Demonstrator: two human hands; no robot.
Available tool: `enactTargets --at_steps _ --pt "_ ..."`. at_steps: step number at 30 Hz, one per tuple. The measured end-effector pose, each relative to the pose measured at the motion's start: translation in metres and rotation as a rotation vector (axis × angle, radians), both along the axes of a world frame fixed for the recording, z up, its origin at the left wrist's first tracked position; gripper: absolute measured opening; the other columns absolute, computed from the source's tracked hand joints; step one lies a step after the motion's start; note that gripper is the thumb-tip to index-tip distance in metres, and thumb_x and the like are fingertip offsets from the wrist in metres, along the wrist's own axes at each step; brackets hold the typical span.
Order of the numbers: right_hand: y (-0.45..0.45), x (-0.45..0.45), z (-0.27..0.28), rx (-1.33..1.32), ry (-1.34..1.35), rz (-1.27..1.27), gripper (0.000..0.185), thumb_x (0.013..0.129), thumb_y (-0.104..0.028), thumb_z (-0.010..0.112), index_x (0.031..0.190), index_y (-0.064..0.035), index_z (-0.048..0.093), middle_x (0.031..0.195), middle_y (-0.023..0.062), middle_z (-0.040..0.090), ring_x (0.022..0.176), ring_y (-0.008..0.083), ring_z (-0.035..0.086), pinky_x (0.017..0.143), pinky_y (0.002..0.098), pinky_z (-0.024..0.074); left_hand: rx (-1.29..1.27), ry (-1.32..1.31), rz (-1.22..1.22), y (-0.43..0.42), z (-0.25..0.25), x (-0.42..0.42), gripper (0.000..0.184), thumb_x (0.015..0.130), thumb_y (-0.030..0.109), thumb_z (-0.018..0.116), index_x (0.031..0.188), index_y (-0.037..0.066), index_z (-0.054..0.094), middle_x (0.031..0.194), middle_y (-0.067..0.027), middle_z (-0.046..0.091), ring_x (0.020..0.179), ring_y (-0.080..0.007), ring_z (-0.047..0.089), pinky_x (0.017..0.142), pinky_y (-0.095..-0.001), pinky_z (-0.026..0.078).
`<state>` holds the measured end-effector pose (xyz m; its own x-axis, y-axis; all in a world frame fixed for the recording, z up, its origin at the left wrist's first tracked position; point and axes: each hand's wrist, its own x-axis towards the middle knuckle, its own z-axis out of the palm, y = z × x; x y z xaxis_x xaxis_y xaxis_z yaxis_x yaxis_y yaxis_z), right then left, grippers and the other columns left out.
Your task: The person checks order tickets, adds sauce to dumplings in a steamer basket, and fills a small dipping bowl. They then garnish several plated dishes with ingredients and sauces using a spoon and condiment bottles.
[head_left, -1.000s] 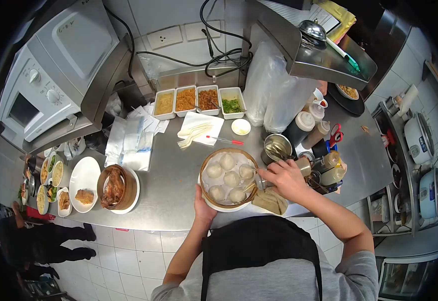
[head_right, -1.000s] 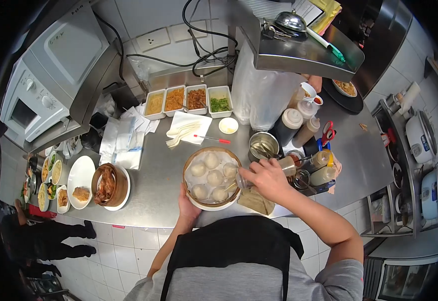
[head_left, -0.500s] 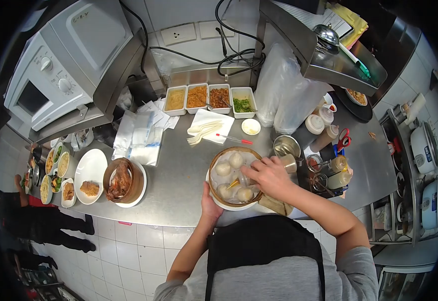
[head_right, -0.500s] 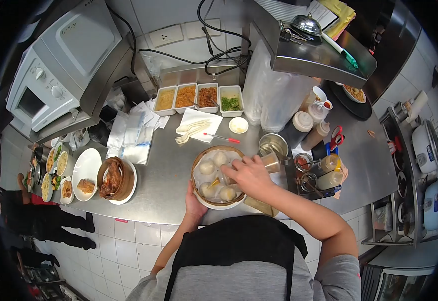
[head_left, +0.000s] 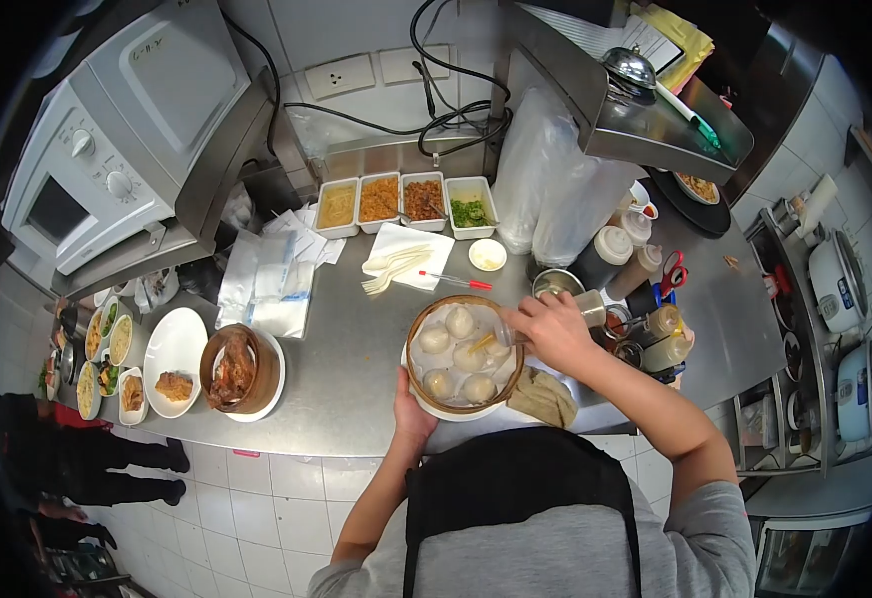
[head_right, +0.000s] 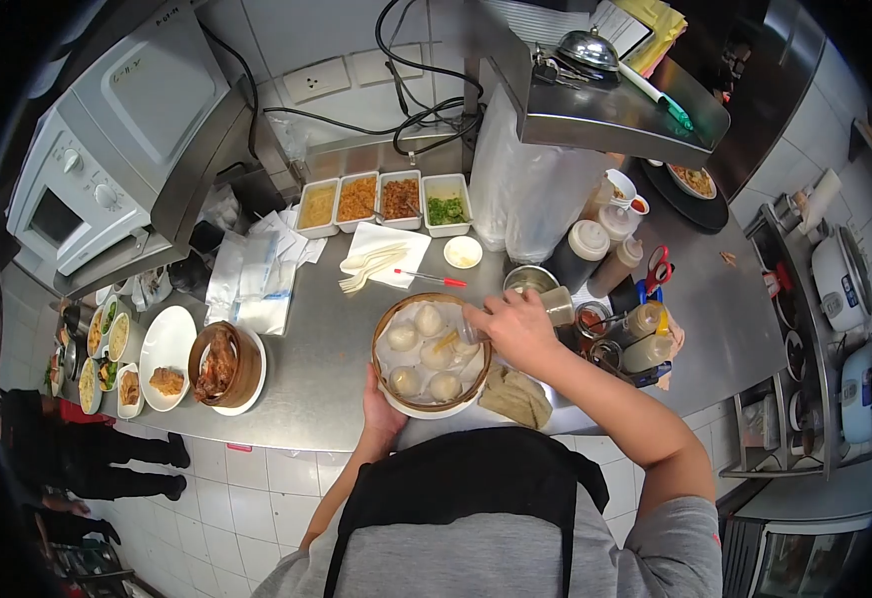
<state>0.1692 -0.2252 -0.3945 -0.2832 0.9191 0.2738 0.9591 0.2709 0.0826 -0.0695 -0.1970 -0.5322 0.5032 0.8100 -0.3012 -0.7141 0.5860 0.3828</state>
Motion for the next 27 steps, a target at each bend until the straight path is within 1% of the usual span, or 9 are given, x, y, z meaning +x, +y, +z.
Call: enactTargets --at_steps 2,5,8,11,14,17,20,26,27 --pt "-0.001 0.004 0.007 0.016 0.044 -0.010 0.033 0.075 -0.018 0.058 0.107 -0.0200 0.059 0.083 0.0013 0.058 0.081 0.0217 0.056 0.071 0.0387 0.0385 0.009 -0.012 -0.005 0.001 -0.004 0.000 0.061 0.096 0.050 0.024 0.140 0.008 0.028 0.143 -0.0144 0.032 0.130 -0.0328 0.032 0.108 -0.0468 0.026" --pt "-0.004 0.019 0.010 0.038 -0.019 -0.064 0.031 0.075 -0.018 0.058 0.106 -0.0195 0.060 0.083 0.0016 0.058 0.081 0.0217 0.056 0.070 0.0390 0.0387 0.009 -0.007 -0.002 0.000 -0.001 0.000 0.061 0.095 0.050 0.024 0.140 0.009 0.028 0.143 -0.0145 0.032 0.130 -0.0329 0.032 0.108 -0.0472 0.026" --pt "-0.006 0.030 0.003 0.028 -0.099 -0.094 0.035 0.071 -0.013 0.061 0.106 -0.0196 0.060 0.086 -0.0001 0.058 0.083 0.0200 0.056 0.071 0.0354 0.0373 -0.019 -0.034 -0.018 0.001 0.002 0.000 0.061 0.095 0.050 0.024 0.140 0.009 0.028 0.143 -0.0147 0.032 0.130 -0.0332 0.032 0.108 -0.0473 0.026" --pt "-0.005 0.031 -0.001 0.024 -0.102 -0.085 0.035 0.071 -0.015 0.062 0.106 -0.0199 0.060 0.085 -0.0005 0.058 0.082 0.0196 0.055 0.071 0.0358 0.0372 0.019 -0.035 -0.017 0.002 -0.005 0.000 0.061 0.095 0.050 0.024 0.140 0.009 0.028 0.143 -0.0149 0.032 0.130 -0.0336 0.032 0.108 -0.0474 0.027" --pt "0.008 0.025 0.002 0.006 -0.028 -0.084 0.031 0.075 -0.018 0.059 0.106 -0.0201 0.060 0.086 0.0021 0.058 0.082 0.0226 0.056 0.071 0.0397 0.0388 0.013 -0.004 0.000 0.001 -0.003 0.001 0.061 0.095 0.051 0.024 0.140 0.009 0.028 0.142 -0.0149 0.033 0.130 -0.0337 0.032 0.108 -0.0474 0.027" --pt "0.026 0.011 0.007 0.021 -0.006 -0.083 0.033 0.074 -0.020 0.062 0.107 -0.0201 0.059 0.087 0.0025 0.059 0.082 0.0227 0.057 0.072 0.0395 0.0386 0.019 -0.021 -0.009 0.002 -0.008 0.000 0.061 0.095 0.050 0.024 0.140 0.009 0.028 0.142 -0.0148 0.033 0.130 -0.0336 0.032 0.108 -0.0474 0.027" --pt "0.043 0.006 -0.002 0.034 -0.012 -0.081 0.035 0.072 -0.022 0.065 0.107 -0.0203 0.059 0.086 0.0027 0.060 0.083 0.0229 0.057 0.072 0.0396 0.0381 0.025 -0.010 -0.011 0.001 -0.007 -0.001 0.064 0.094 0.053 0.026 0.139 0.007 0.030 0.142 -0.0149 0.033 0.130 -0.0321 0.033 0.108 -0.0450 0.028" --pt "0.051 -0.016 0.006 0.008 0.018 -0.007 0.032 0.075 -0.025 0.062 0.107 -0.0207 0.059 0.086 0.0027 0.060 0.085 0.0235 0.057 0.073 0.0407 0.0375 0.036 -0.027 -0.019 0.000 0.000 0.000 0.062 0.095 0.050 0.022 0.140 0.007 0.028 0.142 -0.0148 0.033 0.130 -0.0331 0.033 0.108 -0.0466 0.026" --pt "0.052 -0.021 0.005 -0.003 0.026 0.023 0.031 0.076 -0.026 0.061 0.107 -0.0206 0.059 0.089 0.0035 0.060 0.087 0.0236 0.057 0.074 0.0408 0.0375 0.047 -0.029 -0.021 0.000 -0.001 0.000 0.062 0.095 0.050 0.022 0.140 0.007 0.028 0.142 -0.0149 0.033 0.130 -0.0330 0.033 0.108 -0.0464 0.026"
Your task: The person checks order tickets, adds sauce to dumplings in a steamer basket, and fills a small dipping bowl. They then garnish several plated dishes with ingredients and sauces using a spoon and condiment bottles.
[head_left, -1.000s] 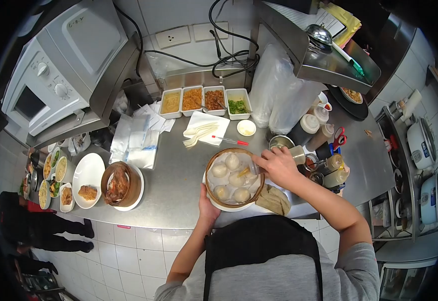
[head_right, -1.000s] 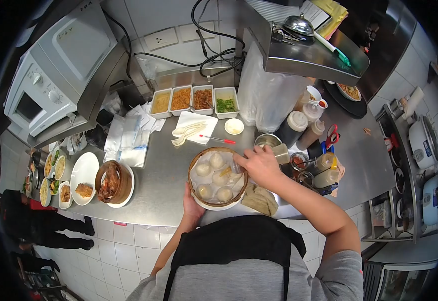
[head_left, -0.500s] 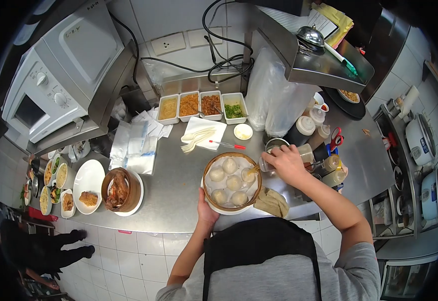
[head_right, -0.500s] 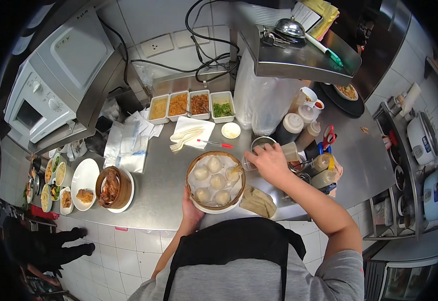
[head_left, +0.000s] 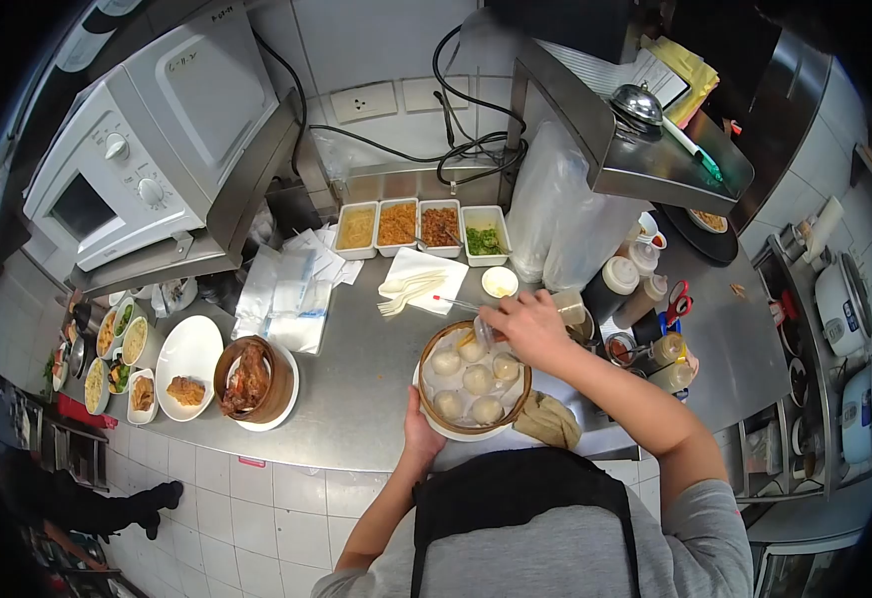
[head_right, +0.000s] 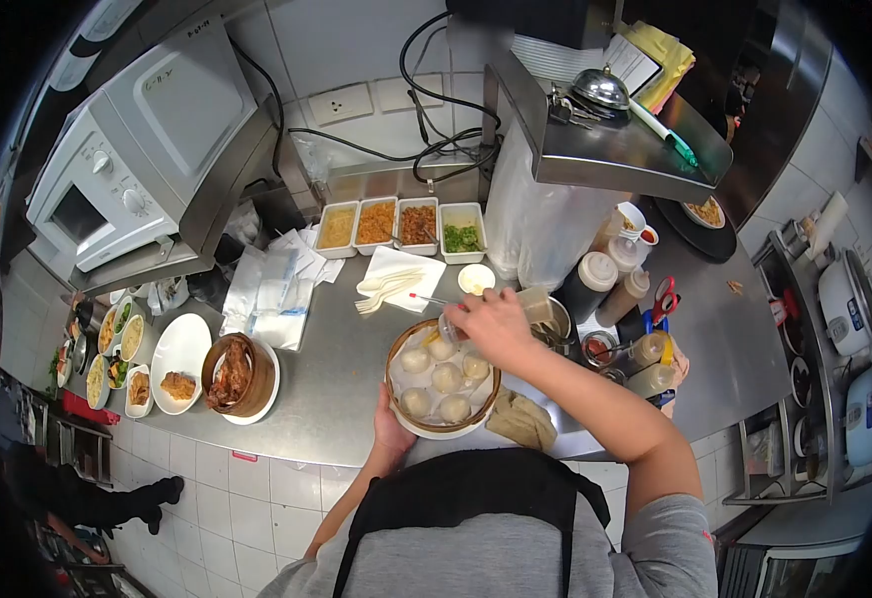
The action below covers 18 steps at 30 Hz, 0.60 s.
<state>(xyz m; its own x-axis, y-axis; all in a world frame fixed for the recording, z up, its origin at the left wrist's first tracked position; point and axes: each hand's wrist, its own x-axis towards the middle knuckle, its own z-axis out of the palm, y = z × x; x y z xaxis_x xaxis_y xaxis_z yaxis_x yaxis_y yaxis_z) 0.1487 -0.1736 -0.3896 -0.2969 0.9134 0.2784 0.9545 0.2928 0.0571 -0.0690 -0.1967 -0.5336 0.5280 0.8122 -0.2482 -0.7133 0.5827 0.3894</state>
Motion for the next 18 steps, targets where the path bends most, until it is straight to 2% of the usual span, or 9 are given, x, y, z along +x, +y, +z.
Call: enactTargets --at_steps 3,6,9,10,13,18 --pt "-0.002 -0.009 0.000 0.049 -0.086 0.023 0.039 0.071 -0.026 0.067 0.109 -0.0219 0.060 0.088 -0.0002 0.059 0.085 0.0197 0.057 0.073 0.0350 0.0369 0.016 0.001 -0.005 0.001 -0.004 0.000 0.062 0.095 0.050 0.022 0.140 0.007 0.028 0.142 -0.0151 0.033 0.130 -0.0327 0.033 0.108 -0.0460 0.026" --pt "-0.005 -0.001 0.006 -0.068 0.058 -0.024 0.037 0.072 -0.023 0.065 0.109 -0.0202 0.059 0.094 0.0039 0.060 0.091 0.0239 0.057 0.076 0.0414 0.0386 -0.007 0.029 0.007 0.001 -0.006 -0.001 0.063 0.095 0.050 0.022 0.140 0.006 0.028 0.142 -0.0155 0.032 0.130 -0.0327 0.032 0.108 -0.0460 0.026" --pt "-0.016 0.022 0.025 -0.086 0.314 -0.064 0.046 0.067 -0.020 0.070 0.112 -0.0192 0.058 0.096 0.0042 0.060 0.093 0.0247 0.057 0.078 0.0424 0.0404 0.024 0.053 0.021 0.001 -0.009 0.000 0.063 0.095 0.051 0.023 0.140 0.007 0.027 0.143 -0.0156 0.031 0.131 -0.0327 0.031 0.109 -0.0461 0.025" --pt "-0.023 0.030 0.040 -0.142 0.410 -0.089 0.052 0.063 -0.014 0.071 0.113 -0.0171 0.057 0.099 0.0057 0.060 0.095 0.0263 0.057 0.079 0.0421 0.0419 0.073 0.029 0.007 0.001 -0.012 -0.002 0.064 0.095 0.052 0.023 0.140 0.007 0.026 0.143 -0.0154 0.031 0.131 -0.0326 0.030 0.109 -0.0461 0.025" --pt "-0.048 0.063 0.058 0.119 0.528 -0.019 0.049 0.060 -0.006 0.068 0.108 -0.0109 0.058 0.089 0.0084 0.060 0.087 0.0306 0.058 0.075 0.0403 0.0446 0.205 0.018 -0.041 0.004 -0.010 0.000 0.064 0.095 0.052 0.023 0.142 0.009 0.023 0.144 -0.0153 0.029 0.133 -0.0329 0.028 0.110 -0.0467 0.023" --pt "-0.089 0.113 0.085 0.230 0.471 -0.220 0.048 0.058 -0.002 0.066 0.105 -0.0075 0.058 0.097 0.0128 0.054 0.092 0.0348 0.056 0.077 0.0403 0.0449 0.201 0.068 -0.020 0.001 -0.003 0.002 0.063 0.095 0.051 0.020 0.141 0.008 0.026 0.144 -0.0154 0.028 0.132 -0.0335 0.029 0.109 -0.0464 0.024"
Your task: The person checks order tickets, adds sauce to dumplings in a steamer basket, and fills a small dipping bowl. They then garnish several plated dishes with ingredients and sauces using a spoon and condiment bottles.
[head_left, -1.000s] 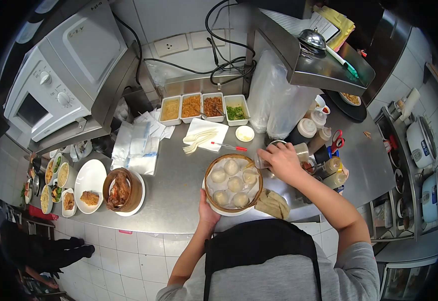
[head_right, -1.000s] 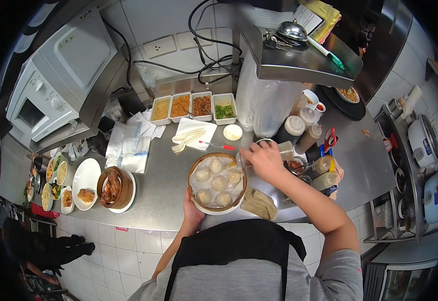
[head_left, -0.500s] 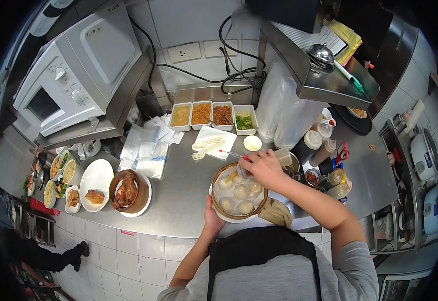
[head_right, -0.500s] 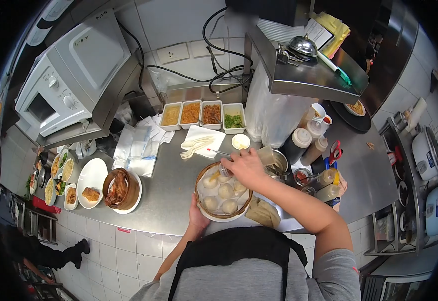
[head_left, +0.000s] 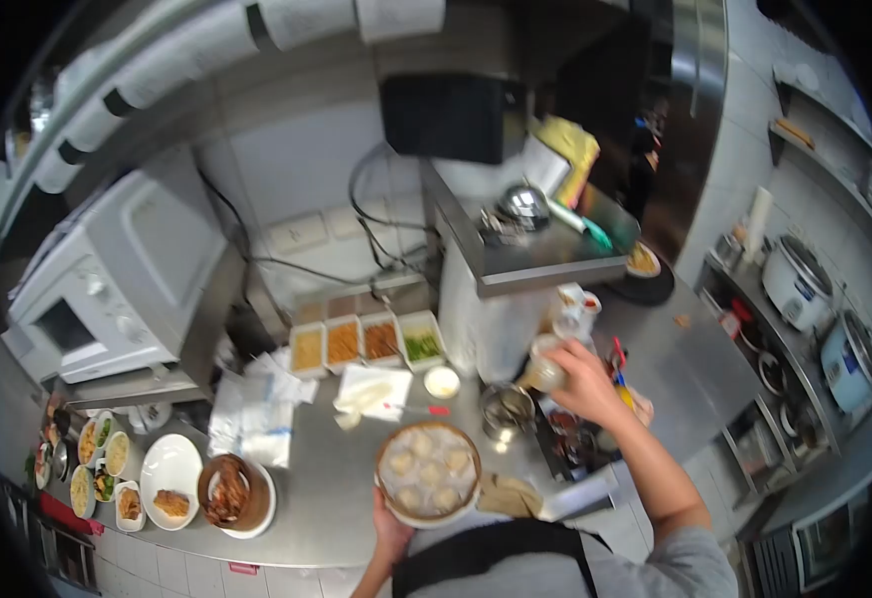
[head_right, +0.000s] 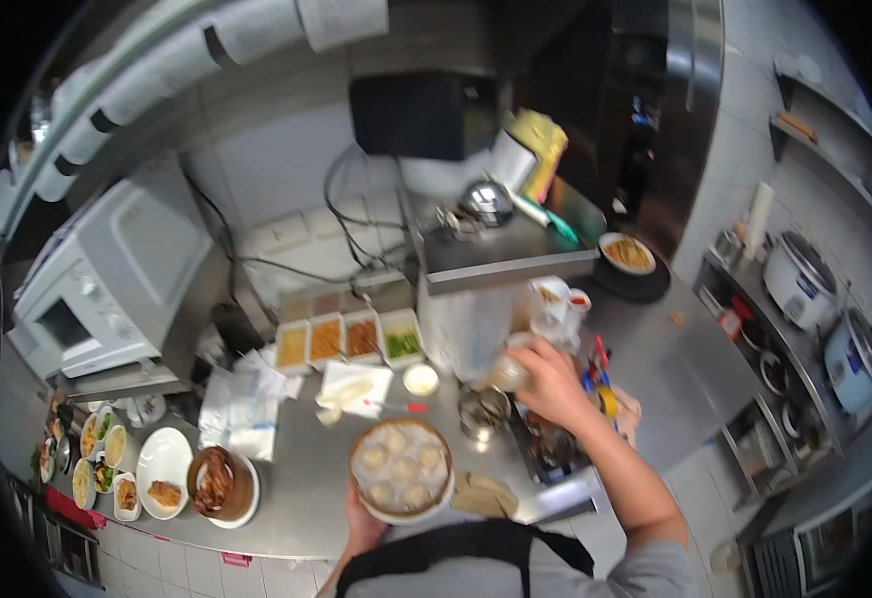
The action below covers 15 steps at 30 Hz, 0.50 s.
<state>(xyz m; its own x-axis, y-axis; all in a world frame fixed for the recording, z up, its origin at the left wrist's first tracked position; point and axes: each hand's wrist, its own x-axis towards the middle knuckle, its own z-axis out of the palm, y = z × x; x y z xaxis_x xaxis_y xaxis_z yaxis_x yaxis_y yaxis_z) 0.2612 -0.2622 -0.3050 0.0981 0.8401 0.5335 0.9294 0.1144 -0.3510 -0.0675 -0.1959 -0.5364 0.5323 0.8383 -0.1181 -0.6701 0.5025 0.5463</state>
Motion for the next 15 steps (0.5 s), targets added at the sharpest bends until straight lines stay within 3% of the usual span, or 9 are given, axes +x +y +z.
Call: enactTargets --at_steps 9,10,15 --pt "-0.014 0.031 -0.023 -0.019 0.216 -0.146 0.050 0.052 0.001 0.069 0.101 -0.0047 0.058 0.099 0.0153 0.059 0.093 0.0371 0.057 0.081 0.0397 0.0464 -0.097 -0.039 0.000 0.002 -0.012 -0.003 0.065 0.094 0.053 0.020 0.140 0.007 0.027 0.143 -0.0172 0.030 0.131 -0.0356 0.030 0.109 -0.0481 0.024" --pt "-0.012 0.032 -0.026 -0.007 0.249 -0.177 0.047 0.054 0.000 0.070 0.099 -0.0025 0.056 0.096 0.0187 0.061 0.093 0.0380 0.058 0.080 0.0409 0.0469 -0.096 -0.043 -0.003 0.004 -0.015 -0.004 0.065 0.094 0.053 0.021 0.140 0.007 0.027 0.143 -0.0172 0.030 0.131 -0.0355 0.029 0.109 -0.0482 0.024" --pt "-0.007 0.049 -0.050 -0.208 0.323 -0.419 0.054 0.055 -0.006 0.074 0.103 0.0015 0.052 0.096 0.0235 0.061 0.095 0.0377 0.059 0.080 0.0404 0.0477 -0.102 -0.017 0.017 -0.001 -0.007 -0.003 0.065 0.094 0.053 0.021 0.140 0.007 0.027 0.144 -0.0168 0.029 0.131 -0.0356 0.029 0.109 -0.0486 0.024"
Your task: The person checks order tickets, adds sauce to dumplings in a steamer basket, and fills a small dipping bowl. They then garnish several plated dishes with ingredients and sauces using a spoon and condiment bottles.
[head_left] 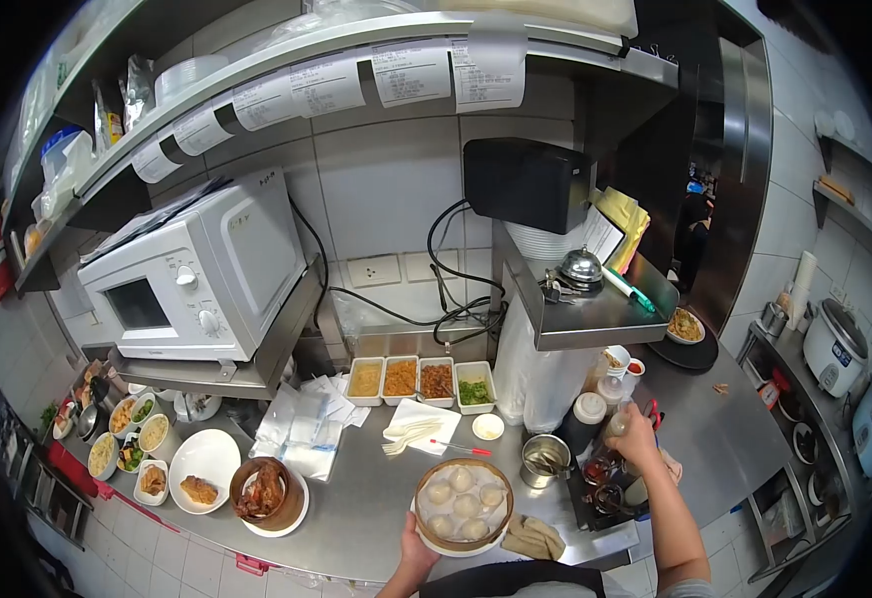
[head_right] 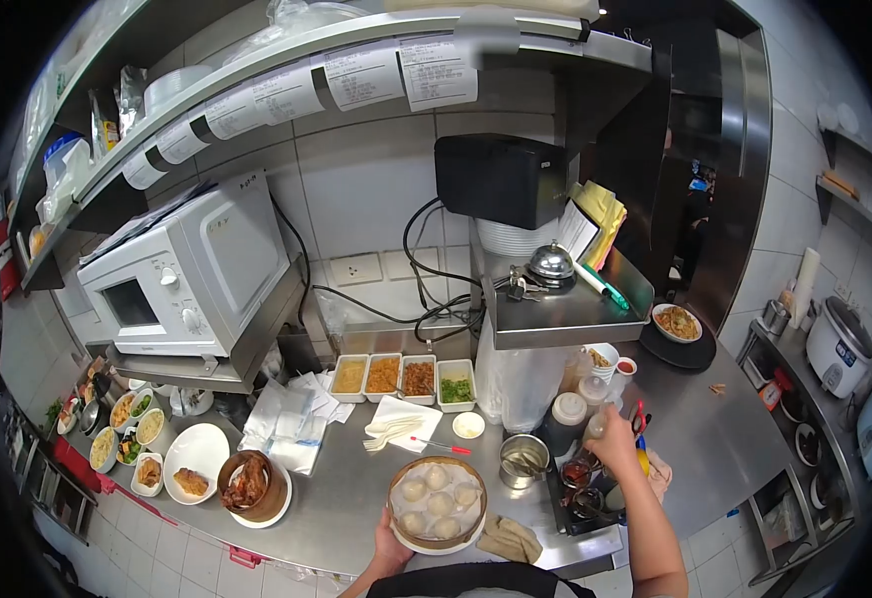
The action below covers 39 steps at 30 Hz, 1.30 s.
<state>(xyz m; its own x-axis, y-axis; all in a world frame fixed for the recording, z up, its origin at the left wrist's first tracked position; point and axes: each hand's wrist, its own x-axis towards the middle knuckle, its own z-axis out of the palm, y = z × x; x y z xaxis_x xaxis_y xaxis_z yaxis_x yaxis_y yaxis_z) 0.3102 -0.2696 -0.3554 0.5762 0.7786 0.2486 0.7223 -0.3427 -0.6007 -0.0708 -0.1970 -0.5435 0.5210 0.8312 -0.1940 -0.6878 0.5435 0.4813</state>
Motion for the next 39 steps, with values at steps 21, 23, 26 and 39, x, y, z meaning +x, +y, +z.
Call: enactTargets --at_steps 21,23,26,39 --pt "-0.017 -0.148 -0.069 0.054 1.312 0.377 0.042 0.096 -0.034 0.043 0.129 -0.0077 0.040 0.123 0.0061 0.051 0.106 0.0159 0.054 0.085 0.0325 0.0476 0.131 0.050 0.038 -0.037 0.085 0.002 0.060 0.092 0.044 0.035 0.137 0.006 0.031 0.137 -0.0144 0.039 0.125 -0.0332 0.039 0.103 -0.0485 0.034" --pt "-0.013 -0.153 -0.095 0.096 1.679 0.437 0.040 0.097 -0.034 0.041 0.128 -0.0094 0.042 0.112 0.0031 0.055 0.094 0.0127 0.057 0.075 0.0295 0.0503 0.073 0.058 0.047 -0.040 0.091 0.000 0.060 0.092 0.045 0.035 0.137 0.006 0.031 0.138 -0.0143 0.039 0.125 -0.0328 0.039 0.103 -0.0483 0.034" --pt "-0.022 -0.126 -0.076 -0.065 1.567 0.654 0.041 0.097 -0.031 0.042 0.131 -0.0085 0.041 0.103 0.0009 0.058 0.084 0.0101 0.060 0.065 0.0269 0.0517 -0.001 0.046 0.086 -0.043 0.096 0.001 0.060 0.092 0.045 0.035 0.137 0.006 0.032 0.138 -0.0140 0.039 0.125 -0.0325 0.039 0.103 -0.0480 0.034" --pt "-0.067 0.227 -0.027 0.472 1.114 0.175 0.022 0.091 -0.015 0.053 0.106 0.0003 0.060 0.098 0.0131 0.065 0.088 0.0204 0.065 0.076 0.0303 0.0523 0.035 0.161 0.332 0.007 0.110 0.066 0.052 0.094 0.037 0.036 0.134 0.004 0.035 0.135 -0.0158 0.041 0.122 -0.0327 0.042 0.101 -0.0489 0.038"
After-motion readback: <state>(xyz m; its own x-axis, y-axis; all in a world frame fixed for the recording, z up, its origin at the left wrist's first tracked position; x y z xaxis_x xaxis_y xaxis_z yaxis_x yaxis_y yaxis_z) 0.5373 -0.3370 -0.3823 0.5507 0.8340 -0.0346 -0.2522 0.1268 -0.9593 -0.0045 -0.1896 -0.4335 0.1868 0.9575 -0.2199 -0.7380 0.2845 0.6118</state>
